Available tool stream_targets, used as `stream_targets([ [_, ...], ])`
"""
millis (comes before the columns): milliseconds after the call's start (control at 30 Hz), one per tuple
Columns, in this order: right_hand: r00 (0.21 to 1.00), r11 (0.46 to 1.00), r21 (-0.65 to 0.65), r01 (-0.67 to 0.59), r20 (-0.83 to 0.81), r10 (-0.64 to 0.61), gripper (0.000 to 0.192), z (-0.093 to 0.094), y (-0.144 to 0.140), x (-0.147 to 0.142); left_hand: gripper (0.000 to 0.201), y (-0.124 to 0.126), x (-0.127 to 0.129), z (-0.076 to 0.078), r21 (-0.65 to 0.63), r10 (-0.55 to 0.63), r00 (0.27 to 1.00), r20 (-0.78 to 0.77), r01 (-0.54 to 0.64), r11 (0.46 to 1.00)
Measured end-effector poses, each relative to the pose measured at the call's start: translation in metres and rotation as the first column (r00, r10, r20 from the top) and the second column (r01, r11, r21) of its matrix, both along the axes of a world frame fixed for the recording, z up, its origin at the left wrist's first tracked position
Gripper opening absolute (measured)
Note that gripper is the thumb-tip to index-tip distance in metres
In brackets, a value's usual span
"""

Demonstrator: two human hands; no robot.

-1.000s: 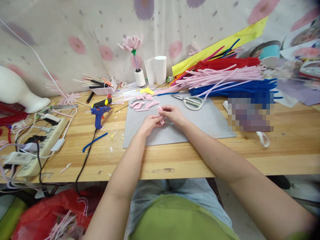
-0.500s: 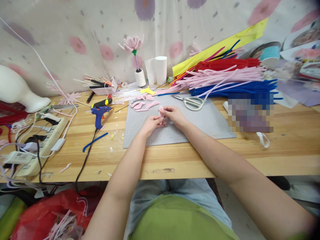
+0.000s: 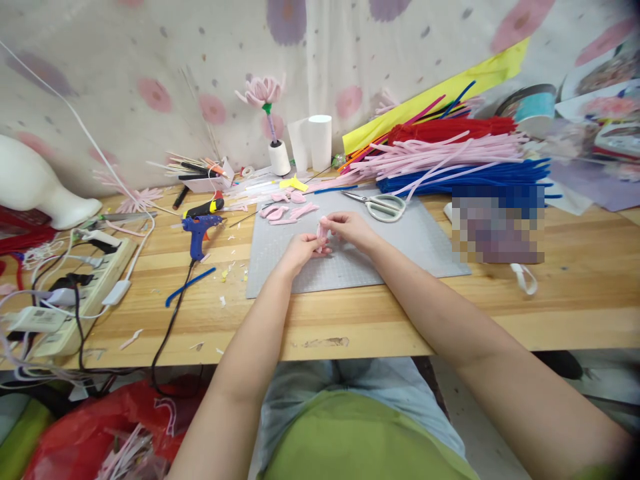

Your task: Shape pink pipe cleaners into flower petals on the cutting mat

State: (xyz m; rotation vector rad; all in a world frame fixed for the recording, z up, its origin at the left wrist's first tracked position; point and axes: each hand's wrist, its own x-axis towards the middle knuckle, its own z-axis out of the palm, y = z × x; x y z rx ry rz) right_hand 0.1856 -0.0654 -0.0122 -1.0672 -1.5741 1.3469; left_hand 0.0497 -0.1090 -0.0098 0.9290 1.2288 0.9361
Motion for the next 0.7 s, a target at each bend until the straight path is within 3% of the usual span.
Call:
stream_targets([
  [167,0.990,0.990,0.020,-0.136,-0.033,0.137,0.030,0.004,0.005,0.013,0.015,0.001,-0.004,-0.001,-0.011,-0.057,0.996,-0.062,0.056,0.998],
  [267,0.988,0.987,0.052,-0.155,0.016,0.154,0.027,0.006,0.007,0.018,0.016,0.001,-0.005,-0.002,-0.010,-0.095,0.993,-0.070,0.094,0.995],
  [400,0.997,0.994,0.086,-0.071,0.008,0.071,0.027,0.006,0.006,0.015,0.016,0.000,-0.002,-0.003,-0.003,-0.083,0.994,-0.075,0.083,0.997],
  [567,0.961,0.990,-0.079,0.116,-0.244,-0.132,0.029,-0.002,0.001,-0.003,0.019,-0.001,-0.001,-0.003,0.024,-0.060,0.998,-0.030,0.060,0.998],
  [700,0.934,0.977,-0.137,0.165,-0.297,-0.199,0.027,-0.005,-0.001,-0.011,0.016,0.000,-0.003,-0.001,0.018,-0.074,0.997,-0.001,0.074,0.997],
])
